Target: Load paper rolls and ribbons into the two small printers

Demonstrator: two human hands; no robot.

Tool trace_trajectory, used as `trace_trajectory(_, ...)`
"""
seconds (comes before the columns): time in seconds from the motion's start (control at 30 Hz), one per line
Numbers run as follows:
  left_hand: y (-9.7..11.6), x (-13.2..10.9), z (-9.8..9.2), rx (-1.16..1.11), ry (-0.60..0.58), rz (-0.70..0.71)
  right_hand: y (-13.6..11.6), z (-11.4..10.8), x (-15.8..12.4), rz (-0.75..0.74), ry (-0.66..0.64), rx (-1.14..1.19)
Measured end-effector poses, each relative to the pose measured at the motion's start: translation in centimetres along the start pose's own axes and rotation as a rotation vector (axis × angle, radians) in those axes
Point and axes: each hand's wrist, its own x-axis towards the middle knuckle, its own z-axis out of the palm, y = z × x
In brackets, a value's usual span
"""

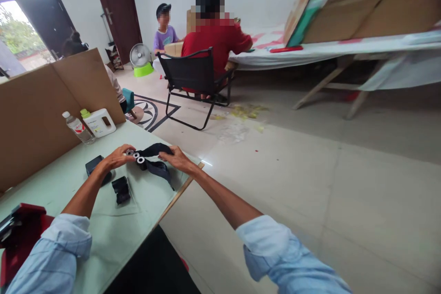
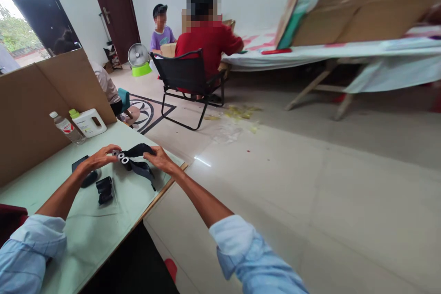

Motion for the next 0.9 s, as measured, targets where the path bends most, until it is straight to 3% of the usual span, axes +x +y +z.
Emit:
trace_trajectory(0.17,1.0,-0.2,1.5,0.05,-0.019,0.067,-1.3,-0.6,-3.7,-0.063,-0.069,-0.077)
trace_trajectory(0.33,1.7,0.0,2.7,0.106,-0.03,0.096,-1.6,-0.1,-7.1,-0.134,-0.051,-0.239)
trace_trajectory(0.53,2.3,-1.5,2.6,0.132,-0.068,0.132,-1.4,1.4,-10.1,-0.281,-0.072,-0.508)
trace_trajectory(0.73,3.3,-3.6,2.3,0.154,-0.099,0.14,-2.0,3.6,-11.9,-0.254,-0.039,-0.551)
trace_trajectory(0.9,3.2,-4.7,2.0,0.213,-0.101,0.064,-2.6,3.9,-12.3,-0.249,-0.032,-0.562)
